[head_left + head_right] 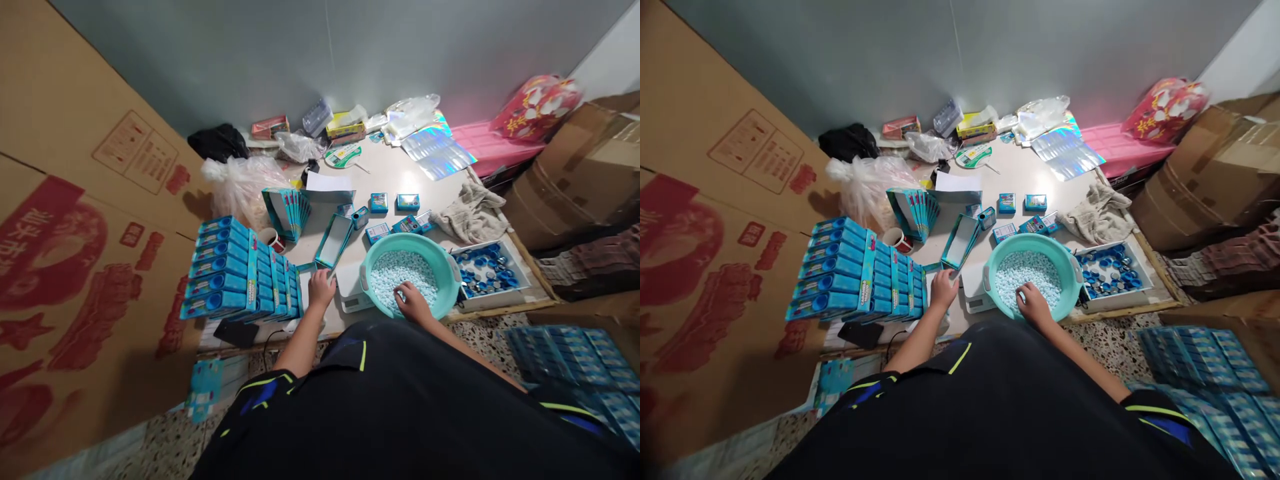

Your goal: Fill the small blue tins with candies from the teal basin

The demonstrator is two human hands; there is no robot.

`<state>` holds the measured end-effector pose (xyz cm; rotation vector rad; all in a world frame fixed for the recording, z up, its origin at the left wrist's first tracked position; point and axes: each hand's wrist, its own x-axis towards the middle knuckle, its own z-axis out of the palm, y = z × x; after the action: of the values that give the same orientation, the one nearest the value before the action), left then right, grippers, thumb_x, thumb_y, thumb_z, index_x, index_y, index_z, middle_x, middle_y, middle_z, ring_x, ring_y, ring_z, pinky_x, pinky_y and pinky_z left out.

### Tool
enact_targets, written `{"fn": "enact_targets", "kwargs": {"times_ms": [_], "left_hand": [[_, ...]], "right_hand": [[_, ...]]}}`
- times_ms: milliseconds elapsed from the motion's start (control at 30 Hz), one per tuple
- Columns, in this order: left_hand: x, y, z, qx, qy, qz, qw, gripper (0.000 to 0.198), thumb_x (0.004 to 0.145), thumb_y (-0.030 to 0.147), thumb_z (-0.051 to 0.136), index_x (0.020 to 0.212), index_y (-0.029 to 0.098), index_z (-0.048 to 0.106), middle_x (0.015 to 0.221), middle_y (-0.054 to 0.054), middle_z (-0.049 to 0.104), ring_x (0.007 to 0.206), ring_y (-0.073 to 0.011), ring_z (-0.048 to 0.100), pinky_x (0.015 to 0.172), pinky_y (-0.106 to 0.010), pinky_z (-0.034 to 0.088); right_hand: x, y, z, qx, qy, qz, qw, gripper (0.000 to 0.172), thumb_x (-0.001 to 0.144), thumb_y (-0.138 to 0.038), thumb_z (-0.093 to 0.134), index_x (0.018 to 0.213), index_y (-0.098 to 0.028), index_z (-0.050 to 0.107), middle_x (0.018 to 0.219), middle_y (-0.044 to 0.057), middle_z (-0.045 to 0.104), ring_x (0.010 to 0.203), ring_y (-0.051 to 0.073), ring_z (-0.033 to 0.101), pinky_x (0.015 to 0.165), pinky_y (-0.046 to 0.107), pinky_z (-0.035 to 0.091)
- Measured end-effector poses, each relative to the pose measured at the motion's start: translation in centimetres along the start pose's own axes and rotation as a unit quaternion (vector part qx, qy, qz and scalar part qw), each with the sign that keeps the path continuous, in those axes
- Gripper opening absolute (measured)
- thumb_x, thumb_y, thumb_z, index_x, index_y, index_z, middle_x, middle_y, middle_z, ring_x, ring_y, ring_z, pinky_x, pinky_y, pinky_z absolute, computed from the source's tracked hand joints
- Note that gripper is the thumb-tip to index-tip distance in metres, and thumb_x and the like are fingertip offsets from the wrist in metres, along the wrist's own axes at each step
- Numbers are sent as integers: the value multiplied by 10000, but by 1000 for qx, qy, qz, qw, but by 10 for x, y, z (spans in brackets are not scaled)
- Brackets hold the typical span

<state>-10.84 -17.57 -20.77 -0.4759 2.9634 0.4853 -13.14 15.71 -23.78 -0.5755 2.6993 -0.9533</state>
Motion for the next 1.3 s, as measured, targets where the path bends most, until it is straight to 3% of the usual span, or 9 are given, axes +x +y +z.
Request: {"fn": "enact_targets", "kwargs": {"times_ms": [133,267,400,533,733,933,1200,1300], "left_hand": [[78,19,2,30,-14,-47,998,428,978,397,677,1323,156,602,1350,-131,599,1275,-290,564,1083,-503,485],[114,26,10,61,-85,-32,994,298,974,368,702,1143,125,667,1175,-99,670,1108,-238,644,1023,-495,528],[118,29,14,82,-93,-11,992,246,1011,322,652,1129,106,660,1140,-95,674,1063,-208,650,993,-456,534],[115,27,4,98,-41,-28,994,304,1028,395,610,1171,129,647,1152,-96,666,1078,-228,645,986,-451,537],[137,4,-34,127,23,-42,991,342,1043,416,564,1223,132,627,1213,-114,648,1163,-256,614,1047,-477,492],[166,-15,-64,117,-7,-6,993,269,1031,311,583,1233,141,634,1272,-113,631,1229,-265,584,1063,-482,486],[165,-19,-66,78,-25,-79,993,252,977,335,702,1124,131,672,1138,-85,675,1051,-222,666,931,-424,583],[160,-11,-61,56,3,-94,994,287,959,315,721,1174,134,663,1206,-101,661,1121,-248,652,977,-457,570]], "right_hand": [[-13,7,-8,38,66,-24,997,230,999,-272,475,1015,-170,681,1049,131,627,1013,256,634,933,378,512],[-27,17,-11,55,110,-14,992,230,997,-276,462,1001,-179,670,1019,123,632,970,251,645,891,383,533],[-27,20,-8,54,133,12,990,224,1005,-282,462,1003,-187,665,1046,119,635,969,238,651,881,367,539],[-23,14,-4,40,128,30,990,208,1002,-287,486,1011,-197,672,1076,113,636,964,239,652,834,350,528],[-23,9,-5,24,101,45,994,202,996,-256,486,1007,-200,679,1053,99,630,935,235,640,776,324,496],[-21,9,-7,-3,73,69,995,162,990,-221,526,1021,-205,684,1093,92,631,982,222,632,802,302,481],[-11,0,-15,-73,30,103,992,186,1004,-221,536,1060,-184,709,1127,108,656,1056,226,638,911,319,497],[-6,-5,-18,-99,-1,133,986,289,978,-271,602,1227,-165,706,1332,175,626,1226,298,589,1030,415,476]]}}
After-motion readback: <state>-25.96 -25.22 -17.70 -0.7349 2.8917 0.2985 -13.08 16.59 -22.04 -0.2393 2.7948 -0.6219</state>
